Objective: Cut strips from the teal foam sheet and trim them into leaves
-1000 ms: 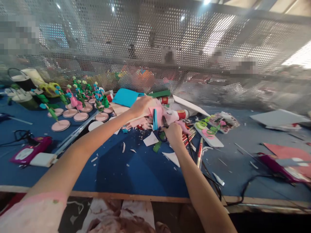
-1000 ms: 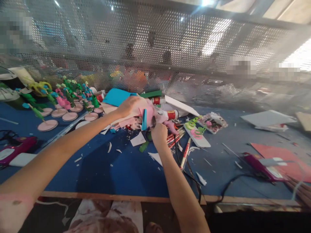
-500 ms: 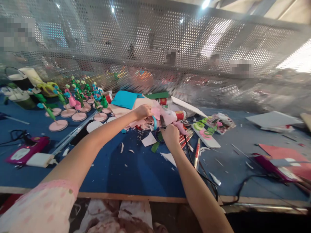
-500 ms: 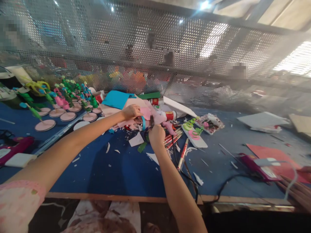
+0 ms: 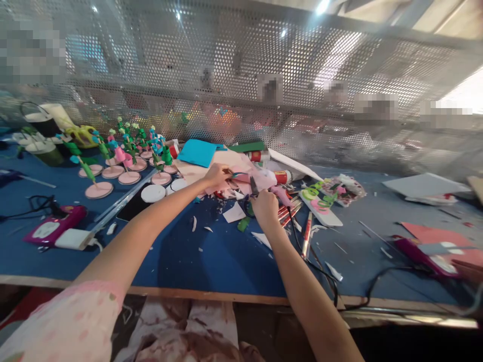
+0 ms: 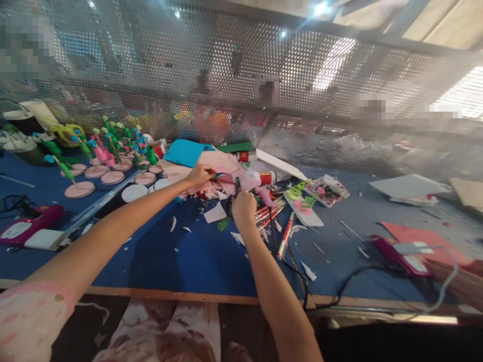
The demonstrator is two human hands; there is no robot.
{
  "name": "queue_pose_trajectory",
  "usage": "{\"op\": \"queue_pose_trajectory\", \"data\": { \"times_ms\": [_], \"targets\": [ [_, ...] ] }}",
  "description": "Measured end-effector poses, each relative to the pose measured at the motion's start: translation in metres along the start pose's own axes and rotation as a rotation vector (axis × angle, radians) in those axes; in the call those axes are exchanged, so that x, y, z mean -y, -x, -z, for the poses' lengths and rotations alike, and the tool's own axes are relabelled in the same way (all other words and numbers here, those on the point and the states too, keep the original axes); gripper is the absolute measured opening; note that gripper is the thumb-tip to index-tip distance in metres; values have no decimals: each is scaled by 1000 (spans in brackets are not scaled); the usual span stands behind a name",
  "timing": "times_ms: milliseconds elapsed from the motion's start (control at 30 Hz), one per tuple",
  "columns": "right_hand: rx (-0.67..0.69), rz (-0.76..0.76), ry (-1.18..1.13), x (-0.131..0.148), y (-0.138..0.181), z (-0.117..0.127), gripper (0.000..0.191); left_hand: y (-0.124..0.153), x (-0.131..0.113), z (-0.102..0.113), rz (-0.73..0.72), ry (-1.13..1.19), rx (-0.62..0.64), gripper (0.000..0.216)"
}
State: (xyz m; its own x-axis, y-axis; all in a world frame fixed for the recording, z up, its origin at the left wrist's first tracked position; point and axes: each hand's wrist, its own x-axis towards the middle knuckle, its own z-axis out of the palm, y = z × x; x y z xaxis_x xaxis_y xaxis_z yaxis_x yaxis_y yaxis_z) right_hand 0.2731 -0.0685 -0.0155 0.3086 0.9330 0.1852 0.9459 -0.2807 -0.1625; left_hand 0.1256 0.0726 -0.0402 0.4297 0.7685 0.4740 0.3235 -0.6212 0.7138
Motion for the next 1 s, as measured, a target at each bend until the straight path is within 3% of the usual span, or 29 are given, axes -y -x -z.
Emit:
{"op": "queue_pose_trajectory", "data": {
  "times_ms": [167, 267, 333, 400, 467, 700, 933, 1000],
  "targets": [
    [-210, 35, -124, -8, -7, 3, 38, 2, -13, 10, 204, 350, -134, 32],
    [-274, 108, -543, -4, -13, -3, 40, 15, -22, 15, 215, 453, -124, 35],
    [-134, 125, -920, 5, -16, -10, 46, 29, -29, 19, 211, 508, -68, 41],
    [102, 91, -1244, 19, -18, -16, 51, 45, -35, 23, 213, 538, 2, 48],
    [219, 39, -1433, 34, -18, -21, 50, 60, -42, 26, 240, 546, 10, 50],
    [113, -20, -1471, 60, -24, -28, 39, 85, -42, 34, 345, 541, -76, 43],
    [15, 14, -1431, 63, -37, -33, 38, 86, -27, 36, 572, 731, -454, 34],
    [93, 2, -1515, 64, -39, -32, 41, 85, -25, 39, 616, 821, -501, 36]
  ]
}}
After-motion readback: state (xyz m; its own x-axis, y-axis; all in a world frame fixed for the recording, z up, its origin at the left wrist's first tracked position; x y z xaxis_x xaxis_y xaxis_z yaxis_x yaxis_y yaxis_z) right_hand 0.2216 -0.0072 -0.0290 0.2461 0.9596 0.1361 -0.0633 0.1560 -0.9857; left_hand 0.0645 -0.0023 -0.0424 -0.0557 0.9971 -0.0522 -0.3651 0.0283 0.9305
